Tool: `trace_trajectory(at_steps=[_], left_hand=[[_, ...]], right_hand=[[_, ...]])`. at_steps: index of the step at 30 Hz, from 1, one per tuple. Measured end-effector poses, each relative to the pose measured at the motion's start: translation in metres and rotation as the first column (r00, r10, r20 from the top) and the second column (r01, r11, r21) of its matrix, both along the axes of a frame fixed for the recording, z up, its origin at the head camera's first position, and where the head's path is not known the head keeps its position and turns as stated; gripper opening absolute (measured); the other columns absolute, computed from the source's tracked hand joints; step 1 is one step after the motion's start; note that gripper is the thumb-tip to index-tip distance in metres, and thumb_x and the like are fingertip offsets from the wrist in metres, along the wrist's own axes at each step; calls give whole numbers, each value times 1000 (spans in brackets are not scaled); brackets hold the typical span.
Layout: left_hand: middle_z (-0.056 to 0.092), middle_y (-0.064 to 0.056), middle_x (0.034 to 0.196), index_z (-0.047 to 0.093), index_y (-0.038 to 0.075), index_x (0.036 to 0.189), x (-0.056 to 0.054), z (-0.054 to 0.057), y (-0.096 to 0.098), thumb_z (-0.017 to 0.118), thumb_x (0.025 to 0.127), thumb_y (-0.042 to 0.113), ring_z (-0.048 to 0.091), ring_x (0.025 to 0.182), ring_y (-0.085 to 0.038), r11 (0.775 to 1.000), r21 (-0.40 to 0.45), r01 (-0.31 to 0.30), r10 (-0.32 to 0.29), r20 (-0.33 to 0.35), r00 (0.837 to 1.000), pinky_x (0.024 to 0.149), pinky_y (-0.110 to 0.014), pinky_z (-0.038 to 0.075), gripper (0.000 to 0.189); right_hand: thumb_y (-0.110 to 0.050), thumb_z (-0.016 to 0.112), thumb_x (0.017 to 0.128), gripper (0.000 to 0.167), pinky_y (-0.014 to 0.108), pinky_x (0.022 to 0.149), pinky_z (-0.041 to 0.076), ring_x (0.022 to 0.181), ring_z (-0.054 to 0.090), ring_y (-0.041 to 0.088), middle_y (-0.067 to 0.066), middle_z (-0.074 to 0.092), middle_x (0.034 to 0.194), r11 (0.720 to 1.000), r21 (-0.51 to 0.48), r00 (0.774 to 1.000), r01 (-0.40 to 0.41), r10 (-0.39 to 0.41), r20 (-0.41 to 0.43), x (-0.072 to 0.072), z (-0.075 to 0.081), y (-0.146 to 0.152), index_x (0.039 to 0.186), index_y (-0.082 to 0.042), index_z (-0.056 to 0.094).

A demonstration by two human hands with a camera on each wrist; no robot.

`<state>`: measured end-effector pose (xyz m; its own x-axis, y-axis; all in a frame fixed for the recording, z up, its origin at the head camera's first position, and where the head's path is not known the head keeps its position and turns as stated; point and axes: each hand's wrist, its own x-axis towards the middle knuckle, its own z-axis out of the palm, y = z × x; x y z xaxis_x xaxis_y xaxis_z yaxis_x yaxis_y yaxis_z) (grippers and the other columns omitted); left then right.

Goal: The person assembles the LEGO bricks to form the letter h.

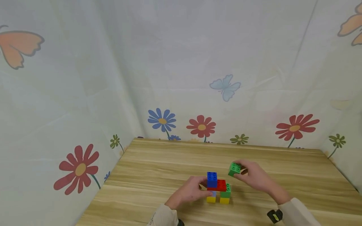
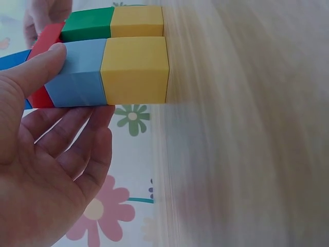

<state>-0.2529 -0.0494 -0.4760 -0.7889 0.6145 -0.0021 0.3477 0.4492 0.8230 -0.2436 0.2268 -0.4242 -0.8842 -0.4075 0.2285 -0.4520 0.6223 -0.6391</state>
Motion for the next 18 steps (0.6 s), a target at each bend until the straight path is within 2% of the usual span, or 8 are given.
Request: trace_trajectory(at_steps=[8,14,18], left_hand=[[63,17,95,64,20,114,0,1,2,72,85,30,57,86,0,1000,1,2,-2,-17,1000,74,-21,47,31],[64,16,96,65,20,113,0,1,4,71,86,29,58,86,0,1000,3,5,-5,-41,999,73,-22,48,29],[65,15,95,65,20,112,-1,1,5,71,86,29,58,86,0,1000,5,-1,1,-51,999,73,-22,48,29]], right_hand=[[-22,67,90,43,27,74,52,85,60,17,0,61,101,1000,-5,999,-28,27,-36,8,16,-6,125,0,54],[-21,64,92,47,33,76,52,87,60,16,1,60,104,997,-10,992,-79,78,-96,17,29,-18,130,1,49],[-17,64,91,45,31,75,52,86,60,13,0,60,103,992,-18,981,-122,117,-155,19,33,-26,130,2,49]])
